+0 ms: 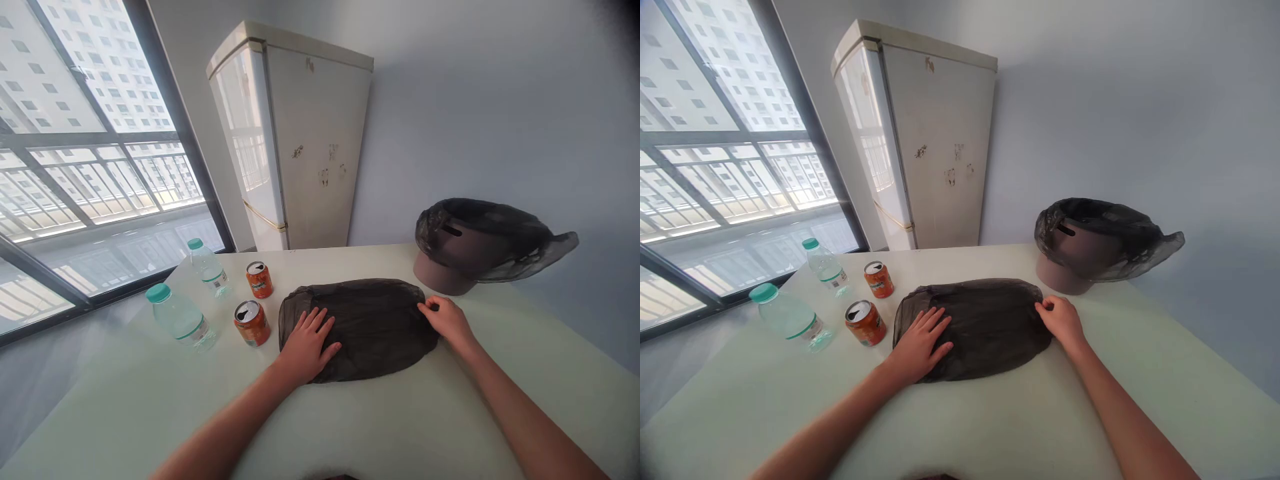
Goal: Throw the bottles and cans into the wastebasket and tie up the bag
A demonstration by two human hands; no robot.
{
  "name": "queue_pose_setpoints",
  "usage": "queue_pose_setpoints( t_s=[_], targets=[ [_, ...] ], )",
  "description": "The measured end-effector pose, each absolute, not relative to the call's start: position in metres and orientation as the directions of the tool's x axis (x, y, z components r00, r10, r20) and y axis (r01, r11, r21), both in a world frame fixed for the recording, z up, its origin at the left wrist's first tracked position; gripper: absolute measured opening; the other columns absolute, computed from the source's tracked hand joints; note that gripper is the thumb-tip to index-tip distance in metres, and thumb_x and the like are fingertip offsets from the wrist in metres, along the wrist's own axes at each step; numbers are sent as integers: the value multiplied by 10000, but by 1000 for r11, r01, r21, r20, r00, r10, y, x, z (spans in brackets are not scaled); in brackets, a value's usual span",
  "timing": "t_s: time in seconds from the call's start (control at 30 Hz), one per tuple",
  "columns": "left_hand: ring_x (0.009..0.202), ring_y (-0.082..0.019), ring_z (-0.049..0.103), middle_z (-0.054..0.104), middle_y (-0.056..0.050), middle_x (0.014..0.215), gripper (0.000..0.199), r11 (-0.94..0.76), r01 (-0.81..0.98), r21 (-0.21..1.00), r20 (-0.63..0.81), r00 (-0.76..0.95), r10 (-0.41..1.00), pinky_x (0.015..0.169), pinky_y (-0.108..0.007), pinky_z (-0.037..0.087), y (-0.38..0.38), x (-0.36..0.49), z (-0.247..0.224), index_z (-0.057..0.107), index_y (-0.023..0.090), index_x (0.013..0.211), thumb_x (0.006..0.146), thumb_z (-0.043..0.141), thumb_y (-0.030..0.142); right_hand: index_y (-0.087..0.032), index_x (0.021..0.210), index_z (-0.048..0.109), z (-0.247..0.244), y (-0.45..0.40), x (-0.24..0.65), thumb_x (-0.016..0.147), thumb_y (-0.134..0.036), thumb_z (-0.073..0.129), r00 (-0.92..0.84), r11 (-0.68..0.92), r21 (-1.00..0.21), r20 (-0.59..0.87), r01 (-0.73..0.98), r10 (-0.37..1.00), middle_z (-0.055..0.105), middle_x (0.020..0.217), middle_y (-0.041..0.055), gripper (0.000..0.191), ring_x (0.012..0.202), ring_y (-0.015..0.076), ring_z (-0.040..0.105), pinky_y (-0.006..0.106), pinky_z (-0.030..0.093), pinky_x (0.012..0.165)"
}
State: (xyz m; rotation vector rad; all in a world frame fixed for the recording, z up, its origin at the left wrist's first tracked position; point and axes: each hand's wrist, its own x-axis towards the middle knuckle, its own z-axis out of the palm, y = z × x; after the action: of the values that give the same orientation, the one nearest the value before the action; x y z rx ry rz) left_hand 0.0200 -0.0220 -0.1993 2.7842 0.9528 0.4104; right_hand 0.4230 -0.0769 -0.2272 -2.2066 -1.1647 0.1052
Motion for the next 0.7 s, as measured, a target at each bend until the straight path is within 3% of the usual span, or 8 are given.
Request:
queue_pose_setpoints(
  t_s=[0.17,0.33,0.43,0.57,0.63,0.7],
  targets=[
    [1544,-310,381,439,-140,1640,582,-789,534,305,214,769,603,1258,-593,325,-22,16,-191,473,204,1552,1069,424,526,-236,669,489,-221,-78,426,786,-543,548,648,-317,-721,235,616,724,586,610,14,334,574,179,532,296,393,547],
    [1550,-346,360,411,-136,1658,793,-845,428,320,164,853,495,1272,-608,281,-30,18,-183,430,219,1580,941,610,652,-224,996,574,-217,-80,421,796,-573,630,664,-242,-822,204,515,719,696,758,38,406,630,206,623,306,479,583],
    [1515,-367,405,456,-132,1630,853,-869,384,312,176,875,451,1260,-603,292,-34,19,-177,461,228,1555,858,710,652,-240,1072,640,-211,-81,421,794,-546,652,558,-216,-737,255,641,790,713,897,67,414,806,265,679,402,548,770],
    [1399,-365,516,549,-133,1537,916,-886,324,331,176,902,395,1193,-543,388,-35,15,-169,491,226,1523,780,752,694,-249,1036,749,-199,-87,420,860,-573,608,306,-101,-449,411,888,859,646,1152,127,395,1080,336,630,524,474,1046],
    [1379,-381,527,567,-144,1509,990,-889,308,340,155,913,376,1181,-559,393,-34,12,-168,471,219,1532,732,773,719,-279,1066,768,-188,-93,419,885,-608,624,166,1,-396,387,918,907,603,1328,118,402,1216,362,575,544,428,1118],
    [1393,-378,520,568,-151,1506,940,-884,313,347,148,913,381,1190,-570,381,-31,11,-170,454,210,1535,763,783,631,-318,1123,766,-178,-100,420,869,-627,684,-33,144,-441,249,886,968,557,1466,78,409,1339,375,516,543,403,1166]
  ],
)
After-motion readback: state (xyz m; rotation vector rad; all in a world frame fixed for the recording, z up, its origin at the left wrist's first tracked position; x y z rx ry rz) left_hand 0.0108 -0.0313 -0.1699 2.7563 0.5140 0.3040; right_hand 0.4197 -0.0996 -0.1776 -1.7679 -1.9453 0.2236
